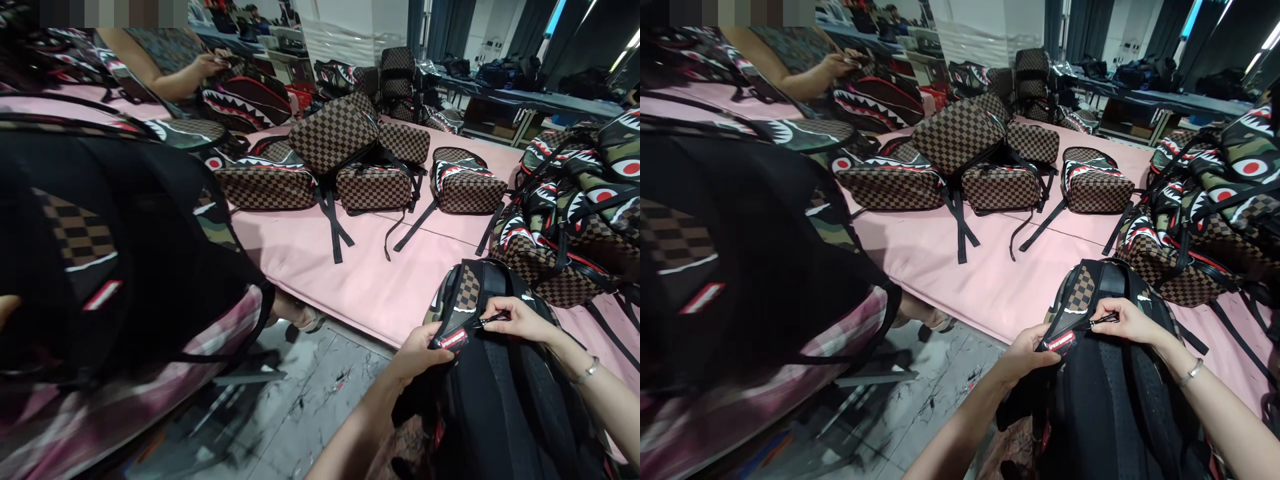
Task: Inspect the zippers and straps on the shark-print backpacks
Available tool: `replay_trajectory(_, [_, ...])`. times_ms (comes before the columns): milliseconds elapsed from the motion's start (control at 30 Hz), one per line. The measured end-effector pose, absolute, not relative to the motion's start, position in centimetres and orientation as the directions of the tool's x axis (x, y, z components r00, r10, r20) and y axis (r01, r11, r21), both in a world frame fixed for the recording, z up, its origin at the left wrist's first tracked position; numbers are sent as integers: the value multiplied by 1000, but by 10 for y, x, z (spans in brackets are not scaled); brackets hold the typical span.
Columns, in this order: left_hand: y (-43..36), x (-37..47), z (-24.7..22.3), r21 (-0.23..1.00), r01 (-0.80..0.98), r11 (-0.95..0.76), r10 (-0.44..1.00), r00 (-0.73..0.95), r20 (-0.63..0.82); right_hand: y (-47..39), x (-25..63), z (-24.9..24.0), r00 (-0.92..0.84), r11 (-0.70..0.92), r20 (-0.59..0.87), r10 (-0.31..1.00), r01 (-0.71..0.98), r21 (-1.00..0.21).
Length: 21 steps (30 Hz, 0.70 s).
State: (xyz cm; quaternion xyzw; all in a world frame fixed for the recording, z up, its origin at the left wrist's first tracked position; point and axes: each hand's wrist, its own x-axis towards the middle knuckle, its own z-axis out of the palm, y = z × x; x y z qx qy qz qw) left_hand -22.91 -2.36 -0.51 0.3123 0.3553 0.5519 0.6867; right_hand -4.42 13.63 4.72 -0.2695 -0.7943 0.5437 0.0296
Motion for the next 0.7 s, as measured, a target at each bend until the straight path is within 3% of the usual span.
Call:
replay_trajectory(167, [-23, -230, -5, 837, -510, 201, 979, 146, -146, 139, -46, 51, -863, 262, -278, 422, 410, -874])
replay_trajectory(700, [-20, -226, 8, 898, -400, 183, 982, 125, -144, 113, -79, 62, -949, 455, -183, 255, 285, -844])
